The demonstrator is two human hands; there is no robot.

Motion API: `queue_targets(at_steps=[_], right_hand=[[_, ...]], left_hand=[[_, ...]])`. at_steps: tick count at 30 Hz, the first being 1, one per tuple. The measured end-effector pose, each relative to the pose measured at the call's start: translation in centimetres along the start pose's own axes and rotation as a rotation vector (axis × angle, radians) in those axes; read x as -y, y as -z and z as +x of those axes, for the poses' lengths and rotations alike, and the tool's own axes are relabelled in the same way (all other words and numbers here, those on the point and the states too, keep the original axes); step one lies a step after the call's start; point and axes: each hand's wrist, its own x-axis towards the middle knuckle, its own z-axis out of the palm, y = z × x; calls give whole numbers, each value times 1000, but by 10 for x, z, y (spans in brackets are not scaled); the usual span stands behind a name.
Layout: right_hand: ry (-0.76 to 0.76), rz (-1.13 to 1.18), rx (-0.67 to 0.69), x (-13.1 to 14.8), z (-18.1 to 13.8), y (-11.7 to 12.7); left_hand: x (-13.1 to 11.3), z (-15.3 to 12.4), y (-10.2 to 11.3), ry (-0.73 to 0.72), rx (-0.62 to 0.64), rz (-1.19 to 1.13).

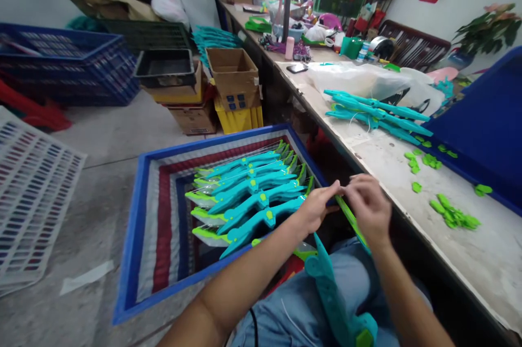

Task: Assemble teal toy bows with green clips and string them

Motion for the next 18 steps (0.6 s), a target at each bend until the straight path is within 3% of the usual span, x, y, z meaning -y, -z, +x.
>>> queue_targets(at_steps=[3,7,9,14,18], right_hand=[[26,14,66,0,-43,-19],[-146,90,-43,-20,-61,-31],[-211,133,-102,-23,-57,-34],[-201,206,-220,-15,-45,-41],[-84,141,-185,-12,-42,-41]], left_hand=[[-11,7,6,50,-41,0],[-20,4,12,-294,-211,466],[-21,2,11,-344,-235,496],[-20,-2,7,-81,-173,200],[-24,-3,12,24,-84,139]])
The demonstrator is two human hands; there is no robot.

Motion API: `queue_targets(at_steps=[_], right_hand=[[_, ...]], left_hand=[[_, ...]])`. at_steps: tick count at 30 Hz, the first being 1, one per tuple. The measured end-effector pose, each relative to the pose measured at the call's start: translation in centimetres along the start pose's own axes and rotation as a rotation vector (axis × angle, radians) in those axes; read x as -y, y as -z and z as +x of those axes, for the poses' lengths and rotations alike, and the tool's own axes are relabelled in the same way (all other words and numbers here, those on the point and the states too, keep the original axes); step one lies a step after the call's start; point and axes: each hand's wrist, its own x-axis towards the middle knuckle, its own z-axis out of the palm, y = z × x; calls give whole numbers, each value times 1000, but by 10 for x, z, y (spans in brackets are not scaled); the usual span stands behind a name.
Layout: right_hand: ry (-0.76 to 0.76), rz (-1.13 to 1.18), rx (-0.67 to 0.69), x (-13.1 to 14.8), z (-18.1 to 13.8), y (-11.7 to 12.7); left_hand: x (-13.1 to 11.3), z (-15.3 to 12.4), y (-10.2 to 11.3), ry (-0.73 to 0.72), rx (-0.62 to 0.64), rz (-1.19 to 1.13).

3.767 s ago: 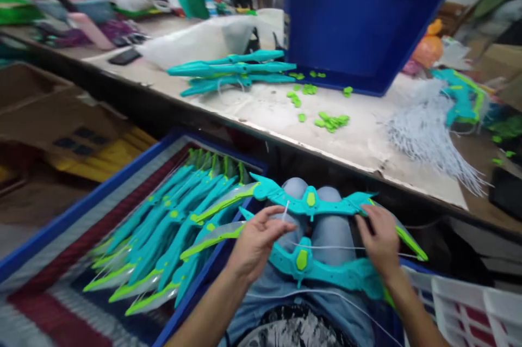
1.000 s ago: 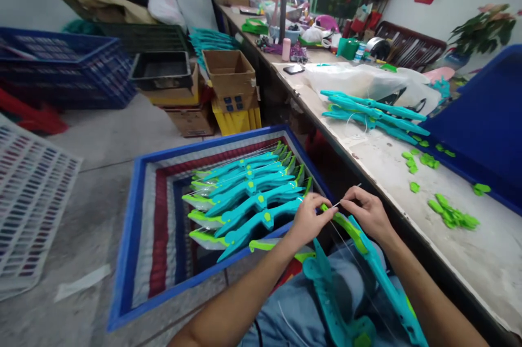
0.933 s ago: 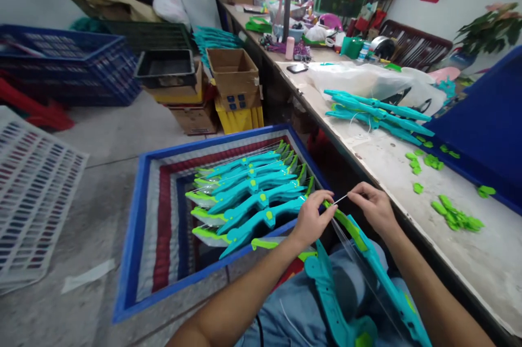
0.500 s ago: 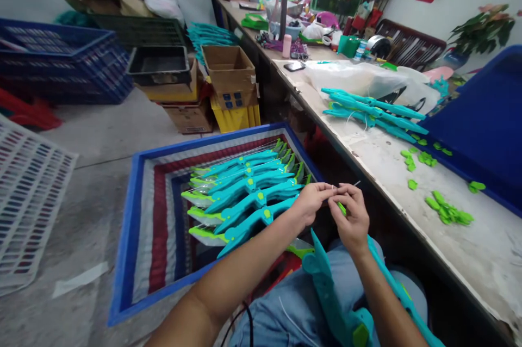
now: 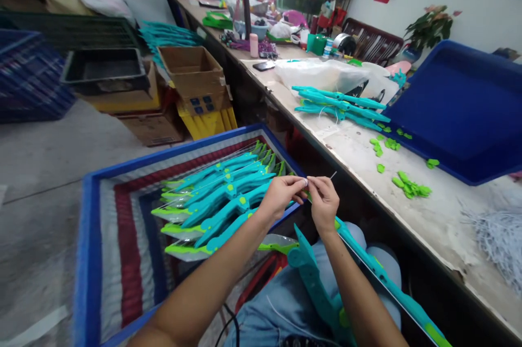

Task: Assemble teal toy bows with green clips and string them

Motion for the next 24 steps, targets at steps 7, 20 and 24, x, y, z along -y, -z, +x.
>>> queue_targets(at_steps=[7,20,24], right_hand=[[104,-111,207,3,3,7],[238,-236,197,11,18,20],[146,-212,174,9,14,25]], left_hand=[[0,-1,-5,34,-78,-127],[0,0,-6,-63,101,28],[7,1,-9,-174,16,156]])
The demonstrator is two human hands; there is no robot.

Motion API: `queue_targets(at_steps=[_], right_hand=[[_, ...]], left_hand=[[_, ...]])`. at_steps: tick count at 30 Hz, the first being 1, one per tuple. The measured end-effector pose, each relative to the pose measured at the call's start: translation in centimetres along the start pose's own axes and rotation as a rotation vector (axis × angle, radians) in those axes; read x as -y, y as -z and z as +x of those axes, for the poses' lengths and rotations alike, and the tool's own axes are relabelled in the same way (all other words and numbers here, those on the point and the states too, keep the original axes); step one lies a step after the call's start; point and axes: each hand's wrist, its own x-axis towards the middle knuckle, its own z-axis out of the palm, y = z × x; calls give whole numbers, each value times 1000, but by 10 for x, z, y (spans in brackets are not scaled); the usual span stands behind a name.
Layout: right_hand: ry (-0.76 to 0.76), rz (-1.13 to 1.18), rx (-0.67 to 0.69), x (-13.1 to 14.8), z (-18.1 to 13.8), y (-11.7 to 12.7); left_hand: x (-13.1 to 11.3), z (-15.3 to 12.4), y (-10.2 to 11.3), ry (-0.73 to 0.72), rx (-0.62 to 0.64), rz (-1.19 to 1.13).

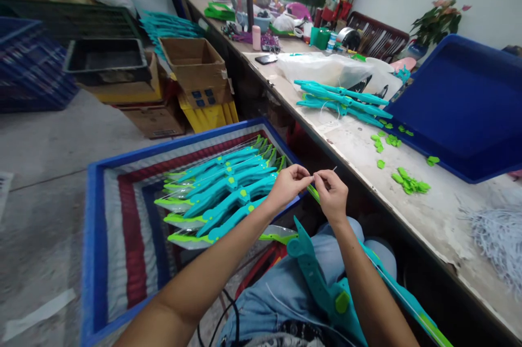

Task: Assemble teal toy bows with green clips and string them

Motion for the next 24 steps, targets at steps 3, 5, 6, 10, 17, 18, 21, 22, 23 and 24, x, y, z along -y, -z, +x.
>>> queue_targets(at_steps=[3,5,6,10,17,18,21,22,23,24], right_hand=[[-41,-6,44,-3,-5,5],[-13,-26,77,-5,-9,8],[18,-51,90,-6,-11,9],[116,-266,94,-14,-19,5],[68,-414,186,-31,-31,-10],[79,-409,196,-29,-34,-11],[160,-333,246,-17,-47,-20],[205,-289,318,-12,-55,-25],[248,-249,422,-6,-63,-31],[279,-225,544,-1,-72,-38]], left_hand=[[7,2,3,-31,-16,123],[11,3,8,-13,18,162],[14,3,11,3,45,161],[23,6,17,-26,158,189],[51,-35,32,-174,-87,306],[58,-53,40,-143,-188,319],[79,-118,67,94,-411,440],[86,-140,74,217,-400,478],[93,-160,78,341,-352,495],[99,-177,80,446,-287,486]])
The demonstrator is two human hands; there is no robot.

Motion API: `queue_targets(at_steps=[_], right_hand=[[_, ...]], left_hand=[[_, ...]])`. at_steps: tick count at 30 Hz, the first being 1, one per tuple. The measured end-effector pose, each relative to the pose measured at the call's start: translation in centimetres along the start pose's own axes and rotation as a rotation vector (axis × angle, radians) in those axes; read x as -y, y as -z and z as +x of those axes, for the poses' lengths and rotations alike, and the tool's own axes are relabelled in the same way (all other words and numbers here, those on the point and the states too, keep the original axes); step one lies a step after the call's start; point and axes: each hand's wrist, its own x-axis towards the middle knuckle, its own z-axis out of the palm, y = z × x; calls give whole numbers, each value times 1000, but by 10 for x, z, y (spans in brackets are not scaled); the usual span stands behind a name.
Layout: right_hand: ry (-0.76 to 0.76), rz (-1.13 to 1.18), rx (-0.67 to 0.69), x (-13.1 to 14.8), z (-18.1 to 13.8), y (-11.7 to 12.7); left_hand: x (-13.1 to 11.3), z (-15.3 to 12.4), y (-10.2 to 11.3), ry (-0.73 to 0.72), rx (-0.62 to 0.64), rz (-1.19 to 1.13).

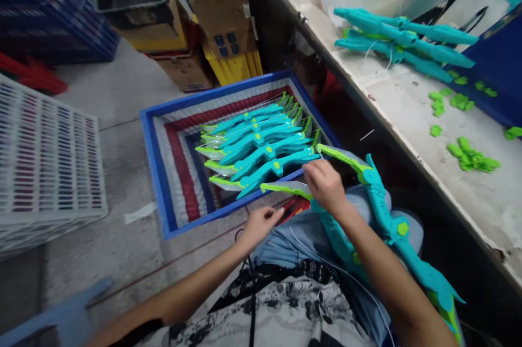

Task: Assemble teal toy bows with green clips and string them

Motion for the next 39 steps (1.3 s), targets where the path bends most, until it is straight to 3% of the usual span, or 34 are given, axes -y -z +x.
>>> queue_targets(at_steps=[2,4,7,9,11,14,16,19,28,33,39], right_hand=[[24,-9,224,14,-6,-19],[-54,-101,388,23,-12,-35],[-201,-233,538,23,-19,-46],[-264,-200,572,17,-22,-43],[-319,-20,527,8,-24,-36],[-460,488,402,-7,-27,-25],[-594,867,341,-13,-30,-19],[-745,1213,267,-13,-37,-16],[-825,1306,168,2,-45,-11],[-831,1291,162,0,-45,-10],[-838,1271,174,0,-47,-12]], left_hand=[[17,-18,-4,81,162,-16],[22,-28,-16,67,263,-71],[18,-32,-32,48,310,-131],[11,-30,-37,126,287,-249],[1,-27,-36,272,282,-500],[-19,-19,-26,386,316,-937],[-35,-12,-18,299,329,-1087],[-60,0,-5,117,322,-1065],[-104,26,21,-58,291,-648],[-114,31,20,-146,196,-562],[-116,37,17,-208,182,-516]])
